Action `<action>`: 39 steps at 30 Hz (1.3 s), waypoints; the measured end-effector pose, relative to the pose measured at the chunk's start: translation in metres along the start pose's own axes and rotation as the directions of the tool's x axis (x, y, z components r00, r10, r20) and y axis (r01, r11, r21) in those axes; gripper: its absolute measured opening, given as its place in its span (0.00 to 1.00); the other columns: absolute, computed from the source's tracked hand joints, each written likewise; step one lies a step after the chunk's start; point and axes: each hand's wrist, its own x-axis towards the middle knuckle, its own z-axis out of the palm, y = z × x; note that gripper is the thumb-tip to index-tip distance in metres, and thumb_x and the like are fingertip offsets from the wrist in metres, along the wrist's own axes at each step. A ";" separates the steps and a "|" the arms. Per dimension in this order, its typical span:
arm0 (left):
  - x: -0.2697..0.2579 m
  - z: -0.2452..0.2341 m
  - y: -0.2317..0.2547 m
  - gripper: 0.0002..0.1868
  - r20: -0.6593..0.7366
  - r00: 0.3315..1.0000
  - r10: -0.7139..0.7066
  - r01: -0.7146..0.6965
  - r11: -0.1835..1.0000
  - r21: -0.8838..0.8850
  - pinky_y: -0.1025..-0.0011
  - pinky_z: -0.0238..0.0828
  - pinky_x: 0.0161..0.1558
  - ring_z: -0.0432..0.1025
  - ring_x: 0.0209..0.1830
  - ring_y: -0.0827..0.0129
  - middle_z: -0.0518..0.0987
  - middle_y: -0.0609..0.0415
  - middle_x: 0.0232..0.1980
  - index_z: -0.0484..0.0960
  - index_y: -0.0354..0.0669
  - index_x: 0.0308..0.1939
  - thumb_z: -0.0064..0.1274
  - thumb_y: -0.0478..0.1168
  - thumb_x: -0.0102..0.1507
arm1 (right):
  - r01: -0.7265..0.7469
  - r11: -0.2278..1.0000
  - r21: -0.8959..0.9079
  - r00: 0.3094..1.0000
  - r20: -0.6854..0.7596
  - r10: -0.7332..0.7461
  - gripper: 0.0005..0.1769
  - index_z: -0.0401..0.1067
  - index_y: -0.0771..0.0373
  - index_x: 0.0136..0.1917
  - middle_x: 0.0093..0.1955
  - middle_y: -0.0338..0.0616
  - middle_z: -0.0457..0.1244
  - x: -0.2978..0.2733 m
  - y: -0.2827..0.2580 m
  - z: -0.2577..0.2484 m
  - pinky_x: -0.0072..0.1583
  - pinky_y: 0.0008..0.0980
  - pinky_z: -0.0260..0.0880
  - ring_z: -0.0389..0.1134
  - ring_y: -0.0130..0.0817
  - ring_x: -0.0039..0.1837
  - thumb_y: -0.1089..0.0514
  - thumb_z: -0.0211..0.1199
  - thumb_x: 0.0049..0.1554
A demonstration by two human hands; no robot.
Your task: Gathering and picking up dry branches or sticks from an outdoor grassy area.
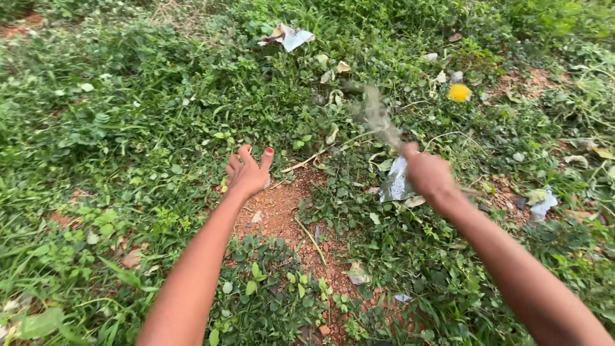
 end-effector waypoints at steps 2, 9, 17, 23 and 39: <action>0.002 0.004 -0.001 0.47 0.013 0.999 -0.040 0.041 0.999 -0.016 0.34 0.46 0.68 0.43 0.78 0.41 0.45 0.35 0.78 0.44 0.54 0.76 0.27 0.78 0.64 | 0.162 0.981 0.104 0.979 0.108 -0.173 0.18 0.65 0.63 0.53 0.40 0.50 0.68 0.012 -0.019 0.042 0.42 0.45 0.73 0.72 0.45 0.39 0.52 0.37 0.73; -0.003 -0.005 -0.003 0.47 -0.025 0.999 -0.038 0.037 0.999 -0.030 0.38 0.46 0.69 0.47 0.77 0.41 0.47 0.35 0.78 0.44 0.53 0.77 0.26 0.77 0.65 | 0.527 0.846 -0.079 0.802 0.375 -0.464 0.13 0.59 0.64 0.56 0.41 0.50 0.68 0.002 -0.085 0.104 0.35 0.39 0.73 0.71 0.41 0.38 0.55 0.36 0.72; -0.002 -0.039 -0.037 0.44 -0.052 0.989 -0.136 0.135 0.991 -0.022 0.39 0.51 0.67 0.50 0.76 0.45 0.50 0.36 0.76 0.48 0.55 0.76 0.24 0.77 0.66 | -0.078 0.985 -0.152 0.992 -0.106 0.062 0.10 0.64 0.65 0.55 0.40 0.55 0.68 0.078 0.074 0.066 0.37 0.42 0.73 0.72 0.46 0.38 0.60 0.43 0.68; 0.007 -0.045 -0.053 0.46 -0.103 0.971 -0.217 0.214 0.976 -0.042 0.40 0.48 0.69 0.51 0.74 0.40 0.50 0.36 0.76 0.47 0.53 0.76 0.23 0.78 0.65 | 0.019 1.000 0.001 0.992 -0.122 -0.019 0.13 0.62 0.68 0.55 0.36 0.55 0.67 0.039 0.018 0.013 0.31 0.45 0.71 0.71 0.47 0.34 0.59 0.38 0.70; 0.009 -0.048 -0.082 0.46 -0.204 0.971 -0.125 0.116 0.992 -0.056 0.33 0.22 0.73 0.33 0.82 0.41 0.45 0.34 0.78 0.50 0.50 0.73 0.19 0.78 0.64 | 0.672 0.730 -0.121 0.729 0.281 -0.625 0.22 0.50 0.66 0.74 0.32 0.42 0.56 0.002 -0.217 0.091 0.23 0.28 0.54 0.58 0.27 0.27 0.62 0.38 0.68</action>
